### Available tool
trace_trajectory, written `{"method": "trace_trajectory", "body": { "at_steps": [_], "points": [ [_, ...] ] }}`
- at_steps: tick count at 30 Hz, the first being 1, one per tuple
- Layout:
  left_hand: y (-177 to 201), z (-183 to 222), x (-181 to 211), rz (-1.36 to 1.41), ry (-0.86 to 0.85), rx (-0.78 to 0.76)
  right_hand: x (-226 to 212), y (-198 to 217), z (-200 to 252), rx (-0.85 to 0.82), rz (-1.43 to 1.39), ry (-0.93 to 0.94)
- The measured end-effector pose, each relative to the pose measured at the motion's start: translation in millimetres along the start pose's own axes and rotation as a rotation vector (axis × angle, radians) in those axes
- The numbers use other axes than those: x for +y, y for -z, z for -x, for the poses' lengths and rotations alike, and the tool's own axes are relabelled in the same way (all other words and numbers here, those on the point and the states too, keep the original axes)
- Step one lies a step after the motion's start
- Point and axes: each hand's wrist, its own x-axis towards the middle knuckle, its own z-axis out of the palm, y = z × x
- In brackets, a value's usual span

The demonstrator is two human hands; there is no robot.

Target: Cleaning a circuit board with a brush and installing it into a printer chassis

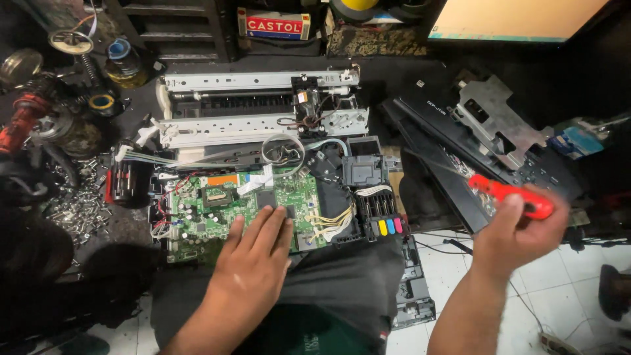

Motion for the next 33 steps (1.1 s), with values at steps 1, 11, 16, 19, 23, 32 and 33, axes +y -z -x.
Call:
{"method": "trace_trajectory", "body": {
  "at_steps": [1,11,16,19,23,32,33],
  "points": [
    [2.4,-2.5,-3.6,0.021,-0.012,-0.065,-3.3,1.8,-8.3,-0.029,-0.005,0.046],
    [100.8,-44.2,-24.6,0.388,-0.114,0.234,-58.2,-37.3,-53.7,-0.195,-0.146,0.168],
    [52.5,34.2,-4.3,0.523,-0.107,0.283,-69.0,-62.1,-59.9,-0.184,-0.221,0.196],
    [-22.9,113.7,-20.8,0.669,0.243,-0.436,-62.8,-75.8,-64.5,-0.216,-0.32,0.218],
    [-53.0,167.3,-34.8,0.457,0.688,-1.307,-61.8,-87.2,-64.9,-0.207,-0.411,0.184],
    [31.6,38.9,-35.8,0.504,-0.054,0.374,-52.8,-91.2,-87.3,-0.484,-0.785,0.569],
    [32.8,22.0,-28.8,0.509,-0.049,0.376,-80.0,-84.3,-80.2,-0.491,-0.783,0.571]
  ]
}}
